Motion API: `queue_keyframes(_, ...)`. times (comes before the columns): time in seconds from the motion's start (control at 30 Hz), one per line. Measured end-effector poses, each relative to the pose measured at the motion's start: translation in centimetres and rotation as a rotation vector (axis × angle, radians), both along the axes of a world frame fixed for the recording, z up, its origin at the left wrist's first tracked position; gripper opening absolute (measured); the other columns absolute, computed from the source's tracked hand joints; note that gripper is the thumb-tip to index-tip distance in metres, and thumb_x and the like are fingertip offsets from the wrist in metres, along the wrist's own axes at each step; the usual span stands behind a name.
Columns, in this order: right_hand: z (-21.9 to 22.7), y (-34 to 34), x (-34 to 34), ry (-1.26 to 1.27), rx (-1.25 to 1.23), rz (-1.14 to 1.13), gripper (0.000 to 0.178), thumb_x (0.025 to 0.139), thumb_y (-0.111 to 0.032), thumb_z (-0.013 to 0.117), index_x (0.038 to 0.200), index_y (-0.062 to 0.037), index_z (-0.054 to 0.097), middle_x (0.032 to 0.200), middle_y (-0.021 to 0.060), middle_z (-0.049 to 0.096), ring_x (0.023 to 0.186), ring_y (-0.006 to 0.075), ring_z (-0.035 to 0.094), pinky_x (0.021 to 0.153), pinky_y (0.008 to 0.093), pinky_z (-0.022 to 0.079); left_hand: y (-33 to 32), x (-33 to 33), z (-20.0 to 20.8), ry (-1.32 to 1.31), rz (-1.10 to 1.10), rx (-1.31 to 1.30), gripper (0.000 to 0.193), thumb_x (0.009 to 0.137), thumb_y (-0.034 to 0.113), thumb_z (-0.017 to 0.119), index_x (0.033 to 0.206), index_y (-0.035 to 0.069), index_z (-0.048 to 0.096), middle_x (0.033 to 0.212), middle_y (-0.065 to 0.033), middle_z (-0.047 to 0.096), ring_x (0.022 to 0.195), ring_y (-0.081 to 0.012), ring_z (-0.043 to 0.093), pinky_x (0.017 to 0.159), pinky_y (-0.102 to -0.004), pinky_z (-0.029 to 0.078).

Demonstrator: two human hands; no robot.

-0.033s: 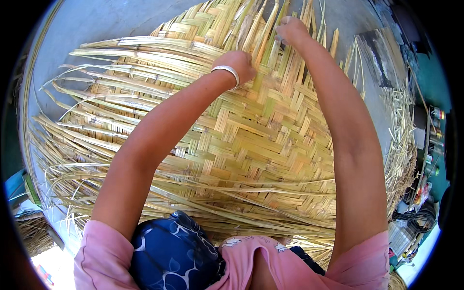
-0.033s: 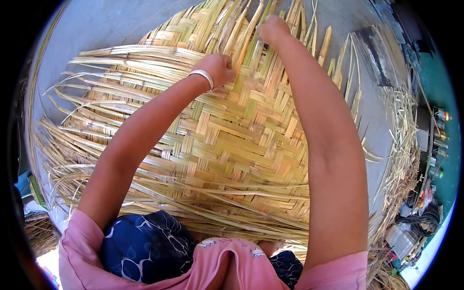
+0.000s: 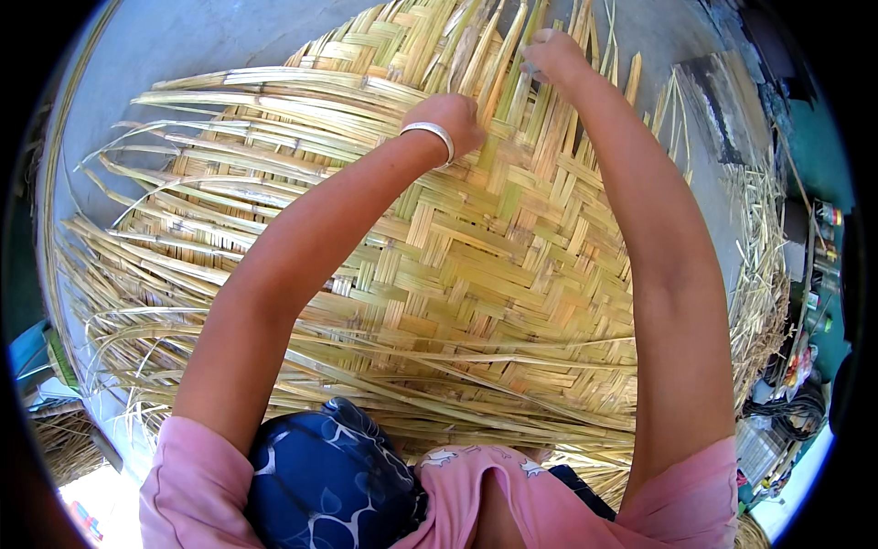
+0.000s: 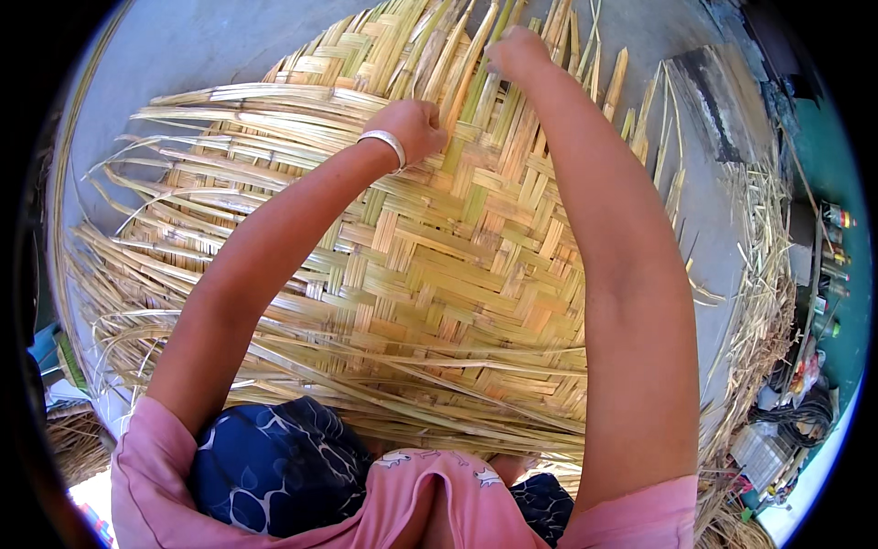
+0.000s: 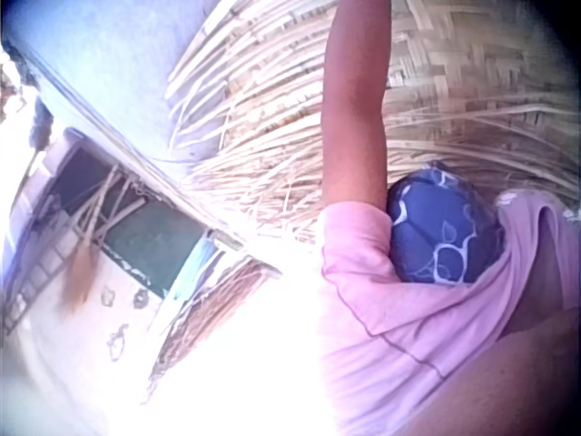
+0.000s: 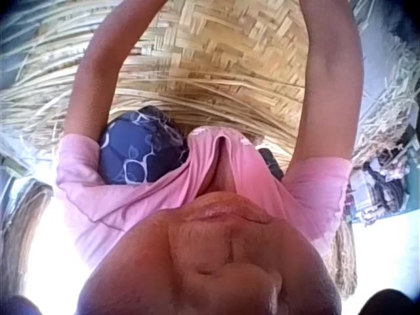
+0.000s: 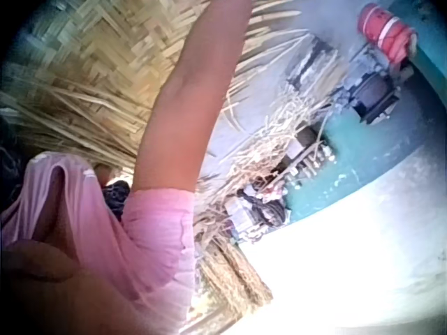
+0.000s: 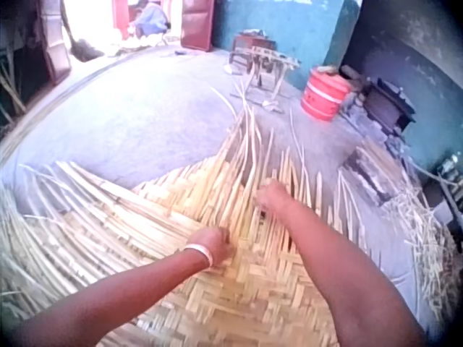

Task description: The person sits on the floor and weaves a large mat using dried palm leaves. They interlace the leaves by hand, periodically adjusting the mat and adding new leaves to continue the pattern.

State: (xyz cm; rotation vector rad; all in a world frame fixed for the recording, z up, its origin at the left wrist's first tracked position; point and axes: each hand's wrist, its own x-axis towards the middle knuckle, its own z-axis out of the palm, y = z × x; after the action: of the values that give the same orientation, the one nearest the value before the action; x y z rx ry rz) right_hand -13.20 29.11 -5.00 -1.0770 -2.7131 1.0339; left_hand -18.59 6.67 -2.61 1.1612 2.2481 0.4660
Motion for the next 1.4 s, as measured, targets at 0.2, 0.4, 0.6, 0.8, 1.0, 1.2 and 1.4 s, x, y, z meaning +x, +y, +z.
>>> queue_keyframes(0.2,2.8,-2.3,1.3,0.130,-0.794,-0.167,0.020,0.082,-0.020,0.069,0.093,-0.0090,0.057,0.082,0.0001,0.056,0.071,0.0098,0.054,0.065,0.0242,0.045,-0.4,-0.4,-0.9,-0.126,0.054,0.030,0.028,0.072,0.034,0.068,0.079,0.007,0.064,0.075,-0.0125,0.065,0.073,-0.0276,0.064,0.069,-0.0349,0.051)
queue_keyframes(0.4,3.5,-3.8,3.5,0.198,-0.755,-0.145,0.021,0.083,-0.026,0.069,0.084,-0.0113,0.053,0.084,-0.0014,0.055,0.076,0.0092,0.054,0.073,0.0246,0.048,-0.6,-0.1,0.7,-0.069,-0.077,-0.099,0.031,0.074,0.036,0.064,0.089,0.009,0.066,0.092,-0.0117,0.067,0.088,-0.0291,0.063,0.078,-0.0383,0.050)
queue_keyframes(0.6,5.8,-5.1,3.2,0.077,-0.487,0.052,0.028,0.084,-0.031,0.068,0.086,-0.0069,0.053,0.083,-0.0009,0.053,0.079,0.0101,0.055,0.070,0.0262,0.051,-0.5,0.1,0.7,-0.053,-0.072,-0.103,0.027,0.074,0.033,0.062,0.090,0.010,0.066,0.092,-0.0108,0.067,0.089,-0.0291,0.063,0.078,-0.0387,0.050)
queue_keyframes(0.8,4.0,-4.4,2.6,0.043,-0.368,0.034,0.029,0.084,-0.025,0.067,0.101,-0.0036,0.055,0.089,0.0039,0.056,0.078,0.0143,0.058,0.066,0.0295,0.053,-0.7,0.6,0.2,0.017,0.000,-0.012,0.022,0.070,0.030,0.063,0.078,0.010,0.061,0.079,-0.0128,0.065,0.077,-0.0309,0.062,0.069,-0.0399,0.049)
queue_keyframes(1.0,2.3,-3.8,3.0,0.364,-0.898,-0.268,0.015,0.089,-0.020,0.059,0.098,-0.0102,0.054,0.088,0.0022,0.060,0.082,0.0141,0.061,0.074,0.0283,0.051,-0.6,0.3,-0.4,0.012,-0.006,0.005,0.021,0.071,0.030,0.063,0.076,0.010,0.061,0.077,-0.0128,0.064,0.076,-0.0314,0.062,0.068,-0.0400,0.049)
queue_keyframes(1.2,4.0,-3.2,2.4,0.462,-1.028,-0.248,0.013,0.088,-0.009,0.057,0.100,-0.0111,0.052,0.104,0.0102,0.065,0.098,0.0190,0.063,0.079,0.0297,0.050,-0.7,-0.6,-0.7,-0.093,0.003,0.031,0.022,0.072,0.028,0.067,0.079,0.007,0.063,0.074,-0.0110,0.065,0.070,-0.0266,0.064,0.066,-0.0358,0.050)
queue_keyframes(1.4,5.3,-2.8,3.0,0.458,-0.894,-0.218,0.015,0.085,-0.010,0.062,0.097,-0.0091,0.053,0.093,0.0020,0.058,0.085,0.0147,0.058,0.077,0.0307,0.051,3.0,-1.9,0.1,-0.246,0.105,0.420,0.027,0.080,0.021,0.067,0.097,0.000,0.065,0.078,-0.0113,0.068,0.060,-0.0157,0.065,0.060,-0.0297,0.052)
